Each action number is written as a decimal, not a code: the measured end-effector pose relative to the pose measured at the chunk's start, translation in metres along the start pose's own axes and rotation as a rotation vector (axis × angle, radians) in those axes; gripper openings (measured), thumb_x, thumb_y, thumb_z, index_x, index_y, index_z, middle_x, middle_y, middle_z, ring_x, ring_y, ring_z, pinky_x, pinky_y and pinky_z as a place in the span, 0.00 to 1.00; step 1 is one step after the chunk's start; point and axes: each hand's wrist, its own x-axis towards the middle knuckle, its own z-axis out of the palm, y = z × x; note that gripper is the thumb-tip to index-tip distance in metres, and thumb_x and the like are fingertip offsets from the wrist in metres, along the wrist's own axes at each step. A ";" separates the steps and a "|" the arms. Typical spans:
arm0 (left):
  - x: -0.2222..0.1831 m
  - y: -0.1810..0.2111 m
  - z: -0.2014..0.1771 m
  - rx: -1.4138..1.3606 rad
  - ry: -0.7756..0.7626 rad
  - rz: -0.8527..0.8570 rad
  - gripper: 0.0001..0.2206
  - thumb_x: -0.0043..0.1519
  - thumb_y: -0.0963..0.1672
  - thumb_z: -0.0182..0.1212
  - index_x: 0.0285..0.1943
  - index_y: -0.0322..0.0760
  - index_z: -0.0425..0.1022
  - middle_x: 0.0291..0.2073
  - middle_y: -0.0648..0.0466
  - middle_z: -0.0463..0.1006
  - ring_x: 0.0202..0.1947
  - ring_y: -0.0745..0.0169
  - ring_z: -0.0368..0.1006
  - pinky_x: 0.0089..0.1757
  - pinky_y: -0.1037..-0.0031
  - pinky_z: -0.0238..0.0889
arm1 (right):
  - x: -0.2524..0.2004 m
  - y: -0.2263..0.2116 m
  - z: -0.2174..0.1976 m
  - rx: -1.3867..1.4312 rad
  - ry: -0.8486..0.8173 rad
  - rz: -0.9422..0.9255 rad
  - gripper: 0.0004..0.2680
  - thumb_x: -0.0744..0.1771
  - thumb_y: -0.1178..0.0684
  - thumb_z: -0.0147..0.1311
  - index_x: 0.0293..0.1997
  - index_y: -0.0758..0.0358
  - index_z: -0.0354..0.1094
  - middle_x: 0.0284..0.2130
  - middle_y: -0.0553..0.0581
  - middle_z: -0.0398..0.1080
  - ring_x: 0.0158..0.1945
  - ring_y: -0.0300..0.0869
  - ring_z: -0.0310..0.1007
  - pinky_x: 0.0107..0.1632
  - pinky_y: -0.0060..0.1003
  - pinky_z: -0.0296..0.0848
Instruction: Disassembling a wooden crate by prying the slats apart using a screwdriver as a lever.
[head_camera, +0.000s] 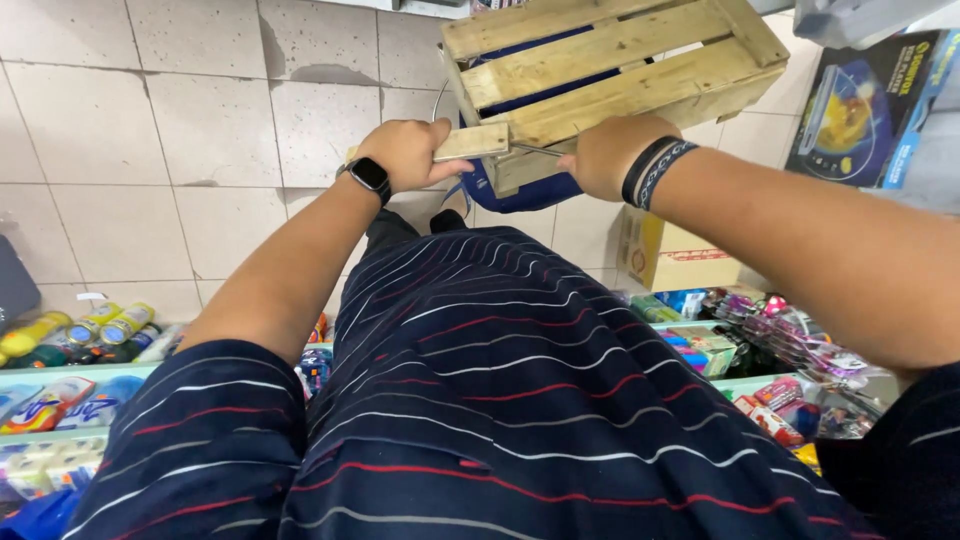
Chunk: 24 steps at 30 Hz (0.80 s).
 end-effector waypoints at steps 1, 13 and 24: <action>0.000 0.001 0.000 -0.006 0.004 -0.002 0.28 0.67 0.63 0.46 0.47 0.39 0.67 0.30 0.42 0.80 0.36 0.41 0.81 0.43 0.56 0.74 | 0.000 -0.002 -0.003 -0.007 -0.003 0.000 0.26 0.73 0.37 0.27 0.36 0.62 0.77 0.26 0.62 0.78 0.37 0.53 0.82 0.44 0.48 0.76; 0.000 -0.006 0.020 -0.046 0.074 -0.042 0.32 0.66 0.65 0.46 0.46 0.35 0.68 0.26 0.44 0.77 0.23 0.39 0.72 0.24 0.53 0.65 | -0.008 -0.032 -0.065 -0.181 -0.310 0.085 0.19 0.74 0.40 0.27 0.72 0.47 0.60 0.62 0.62 0.70 0.55 0.55 0.78 0.50 0.49 0.79; -0.004 0.005 -0.023 0.143 -0.094 -0.104 0.37 0.66 0.67 0.39 0.46 0.33 0.71 0.27 0.43 0.77 0.25 0.37 0.74 0.23 0.51 0.66 | -0.014 -0.035 -0.062 -0.244 -0.269 0.078 0.19 0.74 0.49 0.28 0.74 0.29 0.54 0.57 0.57 0.74 0.48 0.52 0.79 0.45 0.43 0.78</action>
